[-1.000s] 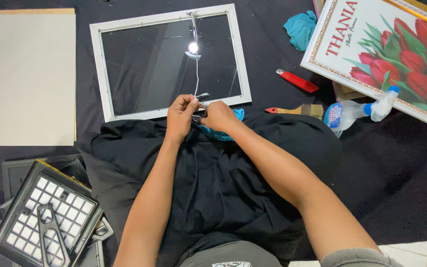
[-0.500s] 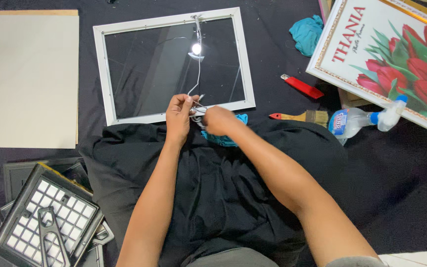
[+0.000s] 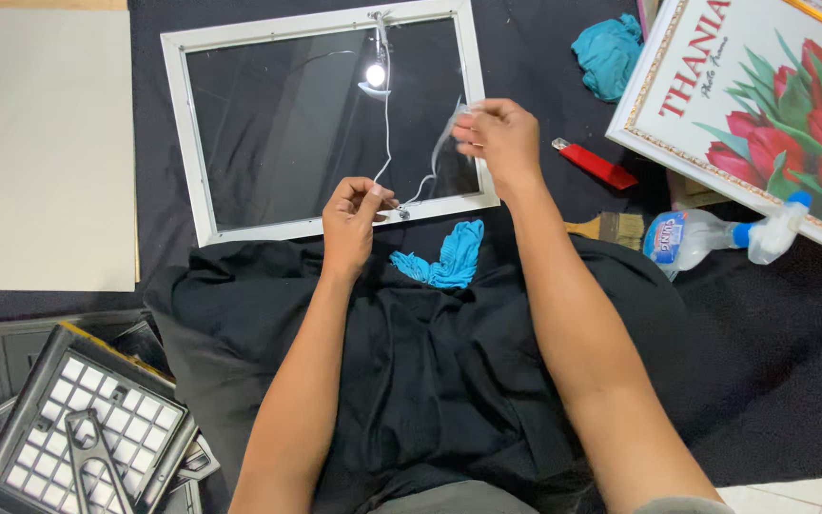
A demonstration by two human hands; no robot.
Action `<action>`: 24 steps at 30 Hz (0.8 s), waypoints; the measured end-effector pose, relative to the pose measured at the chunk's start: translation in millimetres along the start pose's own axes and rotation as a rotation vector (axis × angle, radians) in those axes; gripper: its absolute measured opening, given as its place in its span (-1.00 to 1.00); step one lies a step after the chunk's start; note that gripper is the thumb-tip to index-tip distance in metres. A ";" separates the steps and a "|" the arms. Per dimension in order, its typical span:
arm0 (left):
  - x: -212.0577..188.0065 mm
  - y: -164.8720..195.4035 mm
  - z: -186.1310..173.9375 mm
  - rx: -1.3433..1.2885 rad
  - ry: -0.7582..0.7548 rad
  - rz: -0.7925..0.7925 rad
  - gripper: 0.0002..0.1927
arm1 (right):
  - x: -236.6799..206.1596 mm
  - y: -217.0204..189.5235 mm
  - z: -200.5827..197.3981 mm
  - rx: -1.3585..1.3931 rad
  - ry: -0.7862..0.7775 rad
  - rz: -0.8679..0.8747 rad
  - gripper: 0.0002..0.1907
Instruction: The person ties a string to a picture frame, then wipes the glass surface with a brush and a blue cloth. They place a white backing board and a wooden board into the frame, then brush the wooden board.
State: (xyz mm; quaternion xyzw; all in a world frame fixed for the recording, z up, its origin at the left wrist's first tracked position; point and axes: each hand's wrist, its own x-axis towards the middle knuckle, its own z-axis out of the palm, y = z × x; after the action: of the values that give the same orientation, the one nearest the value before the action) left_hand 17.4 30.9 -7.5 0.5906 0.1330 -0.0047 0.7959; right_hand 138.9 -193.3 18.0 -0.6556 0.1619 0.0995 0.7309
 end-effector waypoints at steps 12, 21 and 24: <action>1.9 -2.0 4.9 0.084 0.002 0.039 -0.87 | -44.4 19.8 40.0 -1.041 -0.329 -0.178 -0.75; 0.0 9.6 12.2 0.022 -0.033 0.062 -0.83 | -48.1 35.9 46.2 -0.687 -0.626 -0.113 -0.65; -0.2 15.5 12.5 0.142 -0.001 0.073 -0.83 | -48.1 34.5 44.9 -0.695 -0.652 -0.142 -0.65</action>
State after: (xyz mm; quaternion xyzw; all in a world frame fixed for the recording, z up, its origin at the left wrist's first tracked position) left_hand 22.4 23.9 10.5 0.6500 0.1102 0.0147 0.7518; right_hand 86.7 -141.4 7.7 -0.8051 -0.1637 0.2979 0.4861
